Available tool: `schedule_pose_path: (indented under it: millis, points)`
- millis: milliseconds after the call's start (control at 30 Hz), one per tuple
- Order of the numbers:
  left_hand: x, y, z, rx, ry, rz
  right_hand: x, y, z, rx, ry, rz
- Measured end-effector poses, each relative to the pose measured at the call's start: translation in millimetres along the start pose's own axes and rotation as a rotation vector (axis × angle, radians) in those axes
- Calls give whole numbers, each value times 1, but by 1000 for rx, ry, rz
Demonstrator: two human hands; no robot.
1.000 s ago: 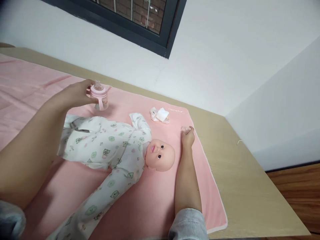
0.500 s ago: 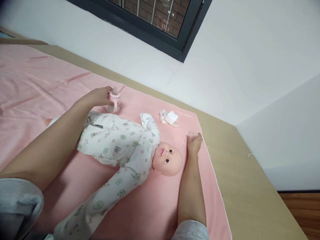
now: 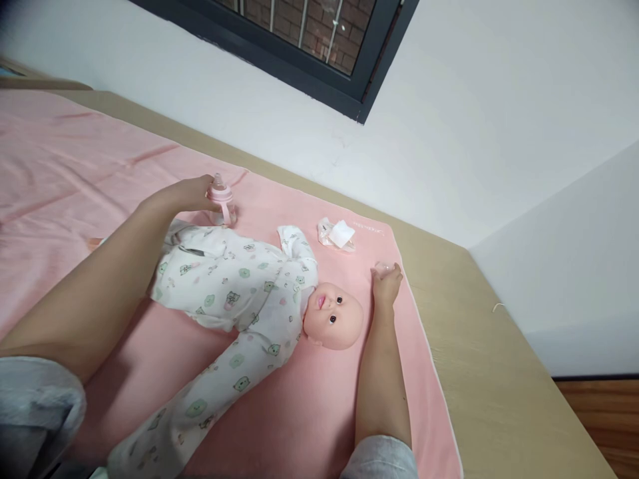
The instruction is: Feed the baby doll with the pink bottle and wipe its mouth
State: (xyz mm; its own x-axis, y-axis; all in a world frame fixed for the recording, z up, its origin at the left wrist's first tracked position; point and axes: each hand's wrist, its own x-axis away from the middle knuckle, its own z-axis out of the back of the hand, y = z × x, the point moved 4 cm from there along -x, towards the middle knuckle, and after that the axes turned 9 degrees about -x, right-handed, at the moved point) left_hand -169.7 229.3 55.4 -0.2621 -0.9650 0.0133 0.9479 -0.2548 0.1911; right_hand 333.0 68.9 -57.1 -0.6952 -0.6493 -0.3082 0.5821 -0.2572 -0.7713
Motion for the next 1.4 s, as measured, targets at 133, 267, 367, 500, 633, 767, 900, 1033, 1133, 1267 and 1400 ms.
schedule_pose_path:
  millis: [133, 267, 367, 500, 633, 767, 900, 1033, 1133, 1267, 1400]
  points:
    - [5, 1, 4, -6, -18, 25, 1, 0, 0, -19, 6, 0]
    - [10, 2, 15, -50, -30, 124, 0, -1, -1, -41, 14, 8]
    - [21, 9, 30, -83, -9, 214, -1, 0, -3, -55, 33, 6]
    - [62, 38, 61, -120, 223, 165, -2, -3, -5, -38, 89, 47]
    - [115, 93, 78, -121, 585, -168, 0, -17, -1, -30, 194, 173]
    - [123, 150, 63, -70, 513, -417, 5, -35, 3, -93, 237, 326]
    - [92, 199, 39, 74, 244, -591, 11, -47, -6, -149, 117, 386]
    - [57, 240, 10, 139, -148, -760, 19, -56, -20, -165, -75, 385]
    - [40, 265, -18, 125, -528, -798, 26, -65, -32, -123, -258, 378]
    - [32, 290, -49, 166, -846, -762, 33, -77, -42, -52, -395, 374]
    - [27, 307, -64, 258, -737, -766, 37, -87, -50, 106, -505, 415]
